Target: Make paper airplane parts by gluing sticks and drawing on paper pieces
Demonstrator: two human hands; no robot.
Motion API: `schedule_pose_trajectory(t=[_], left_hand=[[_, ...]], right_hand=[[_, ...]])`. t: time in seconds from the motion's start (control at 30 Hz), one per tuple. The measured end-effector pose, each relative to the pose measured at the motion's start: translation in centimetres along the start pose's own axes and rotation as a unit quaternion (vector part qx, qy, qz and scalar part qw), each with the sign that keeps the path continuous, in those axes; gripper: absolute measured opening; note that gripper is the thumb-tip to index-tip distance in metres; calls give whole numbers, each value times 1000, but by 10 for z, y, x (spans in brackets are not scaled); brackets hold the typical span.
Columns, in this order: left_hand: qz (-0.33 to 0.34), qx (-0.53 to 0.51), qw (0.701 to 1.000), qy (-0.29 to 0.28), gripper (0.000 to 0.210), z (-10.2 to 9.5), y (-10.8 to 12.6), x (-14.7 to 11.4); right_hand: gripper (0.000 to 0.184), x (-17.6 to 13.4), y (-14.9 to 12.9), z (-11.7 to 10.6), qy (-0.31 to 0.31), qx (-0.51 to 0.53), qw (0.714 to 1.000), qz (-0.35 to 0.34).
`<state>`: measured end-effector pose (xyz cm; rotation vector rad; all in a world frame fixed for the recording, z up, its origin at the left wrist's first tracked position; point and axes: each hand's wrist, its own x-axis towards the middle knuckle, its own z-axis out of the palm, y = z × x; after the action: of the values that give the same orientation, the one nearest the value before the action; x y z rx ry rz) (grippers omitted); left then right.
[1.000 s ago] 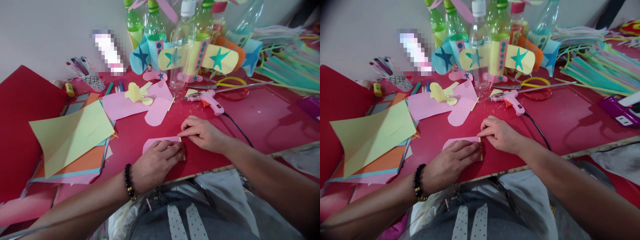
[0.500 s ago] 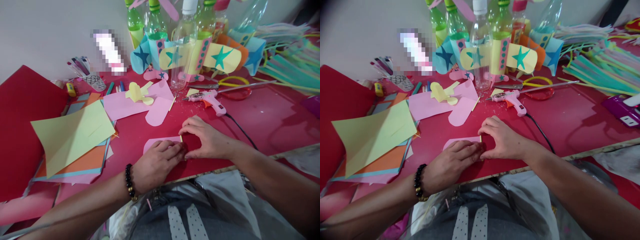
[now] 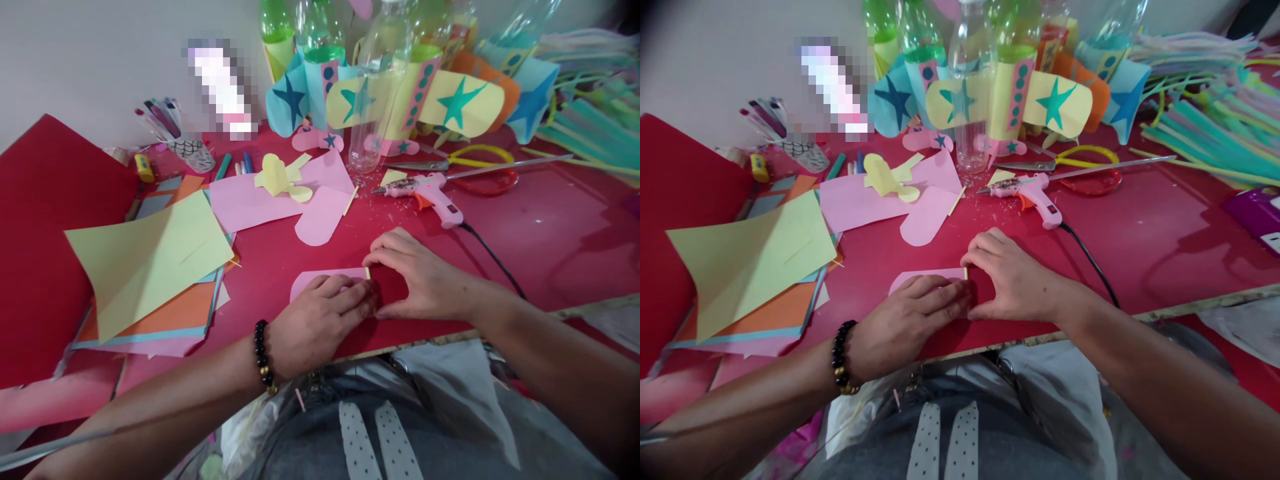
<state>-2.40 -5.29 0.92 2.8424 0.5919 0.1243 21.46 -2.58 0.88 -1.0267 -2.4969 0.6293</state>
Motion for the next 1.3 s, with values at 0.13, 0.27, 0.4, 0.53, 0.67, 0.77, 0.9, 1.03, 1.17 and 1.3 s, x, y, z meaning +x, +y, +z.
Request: schedule_pose_trajectory(t=[0.13, 0.27, 0.4, 0.53, 0.67, 0.77, 0.9, 1.03, 1.17, 1.3], left_hand=[[-2, -1, 1000, 0, 39, 0, 0, 1], [-2, -2, 1000, 2, 39, 1, -1, 0], [-5, -5, 1000, 0, 39, 0, 0, -1], [-4, -5, 1000, 3, 39, 0, 0, -1], [-3, -3, 1000, 16, 38, 1, 0, -1], [-2, -4, 1000, 18, 38, 1, 0, -1], [-6, -5, 1000, 7, 38, -1, 0, 0], [-6, -7, 1000, 3, 39, -1, 0, 1], [-4, -1, 1000, 4, 38, 1, 1, 1], [-2, 6, 1000, 2, 40, 1, 1, 0]], right_hand=[[51, 0, -1, 0, 4, -2, 1000, -11], [49, 0, -3, 0, 3, -7, 1000, -10], [50, -1, -4, 0, -5, -12, 1000, -9], [49, -1, -2, 1, 0, -10, 1000, -17], [49, -1, 0, 3, 9, -7, 999, -32], [48, -1, -1, 2, 10, -3, 1000, -26], [48, -1, -2, 1, 0, -8, 1000, -23], [47, -1, -1, 1, 0, -5, 1000, -25], [47, -1, -1, 1, 0, -11, 1000, -28], [48, -1, -2, 0, -1, -13, 1000, -24]])
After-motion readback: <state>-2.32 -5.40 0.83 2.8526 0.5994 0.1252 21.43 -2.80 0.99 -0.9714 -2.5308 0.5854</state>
